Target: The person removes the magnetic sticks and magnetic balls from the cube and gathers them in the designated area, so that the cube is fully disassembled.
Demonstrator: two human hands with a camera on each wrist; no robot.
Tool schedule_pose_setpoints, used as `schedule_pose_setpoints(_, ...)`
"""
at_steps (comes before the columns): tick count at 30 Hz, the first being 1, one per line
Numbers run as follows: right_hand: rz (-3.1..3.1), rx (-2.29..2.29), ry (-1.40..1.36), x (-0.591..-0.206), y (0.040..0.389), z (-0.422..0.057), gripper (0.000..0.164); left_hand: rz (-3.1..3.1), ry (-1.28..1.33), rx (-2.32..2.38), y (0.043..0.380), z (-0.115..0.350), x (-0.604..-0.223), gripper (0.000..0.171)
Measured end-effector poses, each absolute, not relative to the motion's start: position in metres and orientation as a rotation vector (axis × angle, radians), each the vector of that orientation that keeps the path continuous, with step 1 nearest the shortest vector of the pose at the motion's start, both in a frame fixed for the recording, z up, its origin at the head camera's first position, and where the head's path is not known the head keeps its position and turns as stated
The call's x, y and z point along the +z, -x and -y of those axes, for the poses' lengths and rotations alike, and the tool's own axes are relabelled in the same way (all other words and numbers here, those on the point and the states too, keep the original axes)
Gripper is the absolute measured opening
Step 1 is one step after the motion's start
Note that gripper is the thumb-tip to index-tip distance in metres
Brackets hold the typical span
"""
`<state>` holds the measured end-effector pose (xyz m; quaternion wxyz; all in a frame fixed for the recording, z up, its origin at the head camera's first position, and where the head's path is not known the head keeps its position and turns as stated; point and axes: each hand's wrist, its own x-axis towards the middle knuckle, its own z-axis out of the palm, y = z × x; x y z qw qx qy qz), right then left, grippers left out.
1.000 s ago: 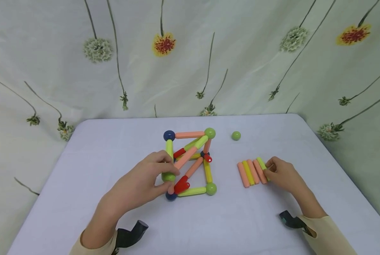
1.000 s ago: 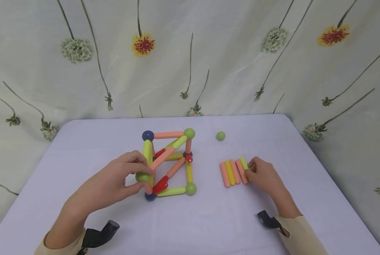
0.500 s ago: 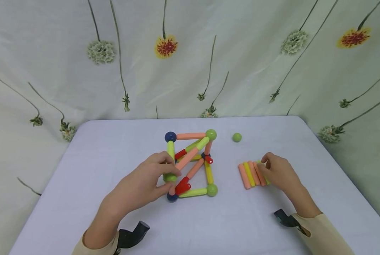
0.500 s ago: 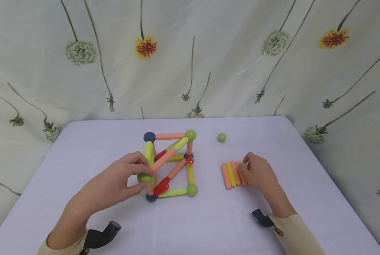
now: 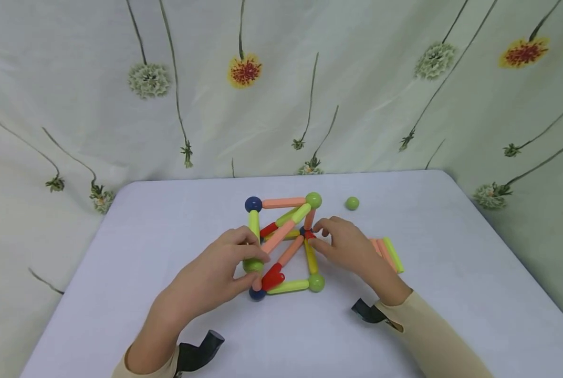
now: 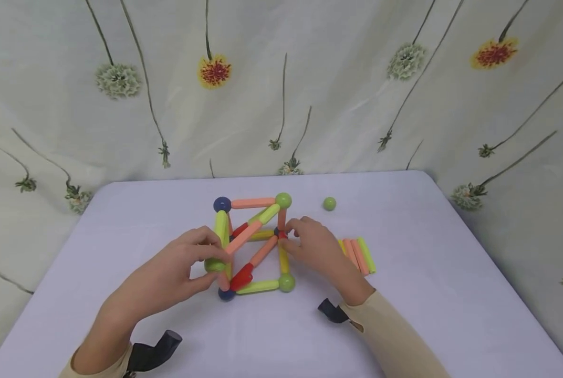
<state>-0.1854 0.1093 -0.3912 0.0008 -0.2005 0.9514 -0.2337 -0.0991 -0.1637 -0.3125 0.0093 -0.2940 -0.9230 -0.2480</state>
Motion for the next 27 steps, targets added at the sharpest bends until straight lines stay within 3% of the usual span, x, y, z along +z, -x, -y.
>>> schedule_pose_setpoints(6,-3.066,-0.654,0.659,-0.399,0.184,-0.093,0.020,2.867,0.944,-0.804,0.099,0.165,-0.313,0.022)
schedule_pose_setpoints(18,-3.076,-0.560,0.720,-0.413,0.184,-0.111,0.023,2.877,0.940,-0.789,0.099,0.164,-0.312,0.022)
schedule_pose_setpoints(27,-3.123,-0.699,0.400,-0.397,0.183,-0.143,0.025,2.880,0.929,-0.771,0.098,0.165,-0.313,0.023)
